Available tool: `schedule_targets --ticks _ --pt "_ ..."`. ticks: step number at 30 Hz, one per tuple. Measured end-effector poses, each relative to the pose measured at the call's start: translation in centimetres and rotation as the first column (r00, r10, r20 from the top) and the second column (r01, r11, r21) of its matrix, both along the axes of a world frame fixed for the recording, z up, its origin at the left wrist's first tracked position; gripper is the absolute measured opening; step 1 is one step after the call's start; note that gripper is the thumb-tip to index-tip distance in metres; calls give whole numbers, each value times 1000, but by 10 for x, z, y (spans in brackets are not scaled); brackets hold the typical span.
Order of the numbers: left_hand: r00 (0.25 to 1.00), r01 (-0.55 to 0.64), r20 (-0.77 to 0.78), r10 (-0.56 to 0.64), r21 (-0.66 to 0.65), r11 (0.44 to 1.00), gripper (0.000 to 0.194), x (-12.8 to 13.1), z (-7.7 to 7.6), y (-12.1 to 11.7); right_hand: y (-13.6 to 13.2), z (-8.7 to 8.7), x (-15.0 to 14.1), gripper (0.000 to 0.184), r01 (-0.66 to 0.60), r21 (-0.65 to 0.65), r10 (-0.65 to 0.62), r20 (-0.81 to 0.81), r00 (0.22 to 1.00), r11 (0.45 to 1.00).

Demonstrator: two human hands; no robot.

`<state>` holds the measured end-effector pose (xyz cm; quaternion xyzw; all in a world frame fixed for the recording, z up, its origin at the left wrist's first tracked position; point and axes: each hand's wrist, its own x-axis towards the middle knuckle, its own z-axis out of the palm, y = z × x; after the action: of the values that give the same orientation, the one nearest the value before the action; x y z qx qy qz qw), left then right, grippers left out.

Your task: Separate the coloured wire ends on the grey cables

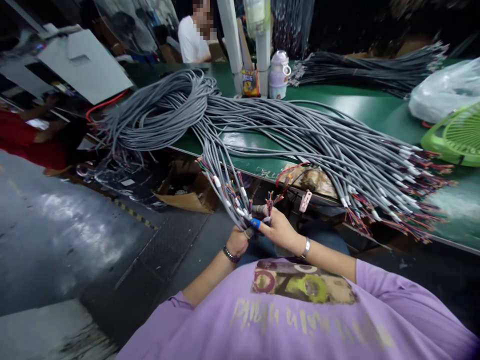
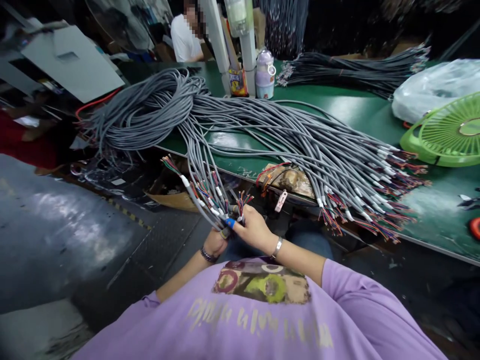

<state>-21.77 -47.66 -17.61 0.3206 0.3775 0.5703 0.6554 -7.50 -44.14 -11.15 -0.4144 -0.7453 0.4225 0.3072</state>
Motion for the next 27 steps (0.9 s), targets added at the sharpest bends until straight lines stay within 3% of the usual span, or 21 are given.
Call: schedule_targets --ticks 7,11,16,22,27 --pt "999 -3 -35 3 -7 1000 38 4 4 7 -2 -13 8 16 -26 -64 29 37 999 998" --pt "995 70 -75 -71 -15 997 39 5 6 8 0 -17 11 18 22 -127 -16 50 999 992" --pt "984 153 -85 -156 -39 987 37 -3 1 7 -3 -26 13 22 74 -105 -78 -35 996 992" --pt "971 62 -227 -67 -28 998 26 -3 6 -3 -6 -33 15 24 124 -114 -126 -10 992 986" --pt "945 -67 -321 64 1 998 25 -5 9 -7 -10 -29 16 18 54 -150 -67 -84 994 987"
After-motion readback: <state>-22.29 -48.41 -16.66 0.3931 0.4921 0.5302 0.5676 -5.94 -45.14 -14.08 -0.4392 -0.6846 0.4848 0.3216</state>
